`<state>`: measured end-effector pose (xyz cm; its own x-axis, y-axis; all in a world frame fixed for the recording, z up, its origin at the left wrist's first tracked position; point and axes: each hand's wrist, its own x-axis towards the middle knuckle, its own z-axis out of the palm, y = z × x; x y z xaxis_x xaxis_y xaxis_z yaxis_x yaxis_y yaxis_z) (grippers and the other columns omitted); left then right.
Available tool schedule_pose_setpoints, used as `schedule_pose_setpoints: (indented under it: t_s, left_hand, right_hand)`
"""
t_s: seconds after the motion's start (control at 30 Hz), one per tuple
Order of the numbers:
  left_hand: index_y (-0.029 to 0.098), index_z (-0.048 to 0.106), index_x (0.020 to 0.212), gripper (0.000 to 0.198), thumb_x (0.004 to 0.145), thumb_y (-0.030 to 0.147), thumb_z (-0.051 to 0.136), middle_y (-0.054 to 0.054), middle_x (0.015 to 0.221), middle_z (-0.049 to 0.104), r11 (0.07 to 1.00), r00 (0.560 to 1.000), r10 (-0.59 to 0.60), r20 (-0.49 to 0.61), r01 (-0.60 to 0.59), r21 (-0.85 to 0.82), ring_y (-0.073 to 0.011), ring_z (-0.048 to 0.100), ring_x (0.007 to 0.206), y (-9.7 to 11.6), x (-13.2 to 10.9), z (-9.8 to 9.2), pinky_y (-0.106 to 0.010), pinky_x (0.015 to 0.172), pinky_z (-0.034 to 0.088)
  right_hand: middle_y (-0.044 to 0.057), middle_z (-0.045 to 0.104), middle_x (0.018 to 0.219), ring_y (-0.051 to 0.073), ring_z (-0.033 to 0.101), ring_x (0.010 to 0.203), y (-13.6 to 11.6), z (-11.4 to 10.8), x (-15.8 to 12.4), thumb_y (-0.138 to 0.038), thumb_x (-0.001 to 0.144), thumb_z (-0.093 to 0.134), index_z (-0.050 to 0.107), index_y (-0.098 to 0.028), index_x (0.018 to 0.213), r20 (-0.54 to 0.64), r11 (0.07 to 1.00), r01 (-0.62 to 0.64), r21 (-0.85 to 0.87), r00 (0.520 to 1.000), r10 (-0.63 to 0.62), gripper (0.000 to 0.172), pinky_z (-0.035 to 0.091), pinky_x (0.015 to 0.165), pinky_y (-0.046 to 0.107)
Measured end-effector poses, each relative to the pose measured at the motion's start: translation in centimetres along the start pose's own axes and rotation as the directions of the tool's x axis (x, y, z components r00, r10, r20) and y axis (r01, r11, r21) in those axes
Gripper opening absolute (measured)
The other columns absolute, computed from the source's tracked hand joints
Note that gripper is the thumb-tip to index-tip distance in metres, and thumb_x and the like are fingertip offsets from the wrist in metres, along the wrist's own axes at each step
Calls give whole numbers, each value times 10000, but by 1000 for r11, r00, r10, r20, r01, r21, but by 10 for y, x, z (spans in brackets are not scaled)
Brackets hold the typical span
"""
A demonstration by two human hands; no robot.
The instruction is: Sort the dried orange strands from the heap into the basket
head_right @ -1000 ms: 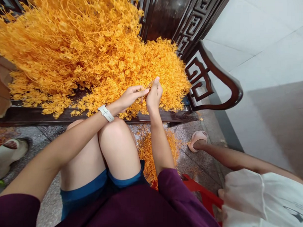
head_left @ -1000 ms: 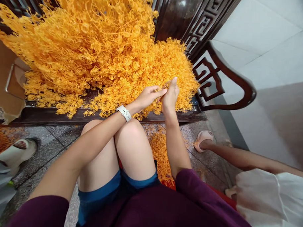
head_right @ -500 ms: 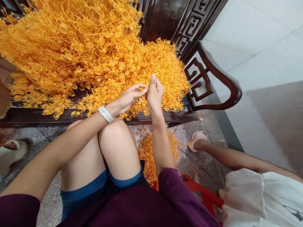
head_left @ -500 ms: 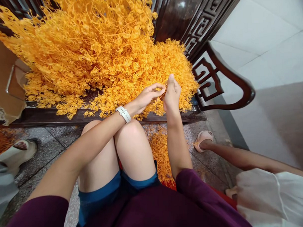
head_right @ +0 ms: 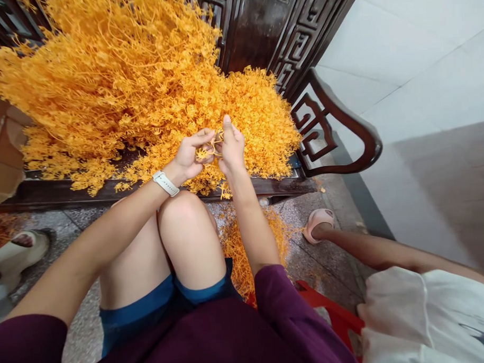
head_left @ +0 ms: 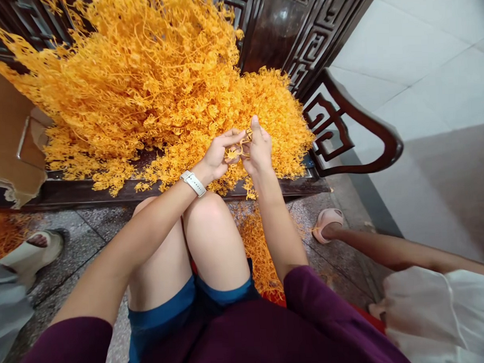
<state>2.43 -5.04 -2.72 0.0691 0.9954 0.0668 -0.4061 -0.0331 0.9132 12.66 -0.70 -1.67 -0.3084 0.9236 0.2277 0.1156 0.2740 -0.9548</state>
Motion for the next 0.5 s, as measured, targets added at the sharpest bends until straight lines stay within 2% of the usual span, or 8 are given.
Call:
schedule_pose_setpoints:
  t_s: [0.13,0.23,0.37,0.43,0.5]
  left_hand:
    - [230,427,802,342,891,486,637,-19,742,482,999,1000,7,8,-6,-45,-117,428,562,3,-2,1,-292,481,250]
    - [228,414,788,360,915,486,631,4,702,448,999,1000,7,26,-6,-46,-94,382,505,4,-4,2,-290,474,256]
    - [218,404,759,400,958,489,621,36,656,382,997,997,49,57,-45,-64,-49,258,435,9,-7,7,-272,442,219]
    - [216,401,743,411,965,480,625,48,637,347,999,997,37,74,-35,-36,-38,212,419,14,-7,6,-265,434,193]
    - [216,408,713,430,932,472,676,57,613,315,999,989,-23,148,18,35,-34,176,420,21,-6,1,-260,443,158]
  right_hand:
    - [-36,394,561,140,399,465,2,1,2,-899,862,508,481,-265,793,-68,988,-91,127,993,100,639,317,401,293]
    - [-49,343,541,138,350,447,7,-3,6,-906,865,488,452,-267,766,-13,976,-129,176,991,134,647,305,385,303]
    - [-61,298,531,131,326,437,13,-11,13,-904,860,506,442,-266,740,106,971,-124,202,989,104,652,303,367,298]
    - [-57,298,538,131,340,442,11,-13,12,-894,870,506,452,-266,739,100,979,-103,179,991,86,645,309,372,294]
    - [-54,299,544,128,345,451,4,-17,8,-878,878,521,459,-265,731,85,989,-72,130,994,61,634,301,388,288]
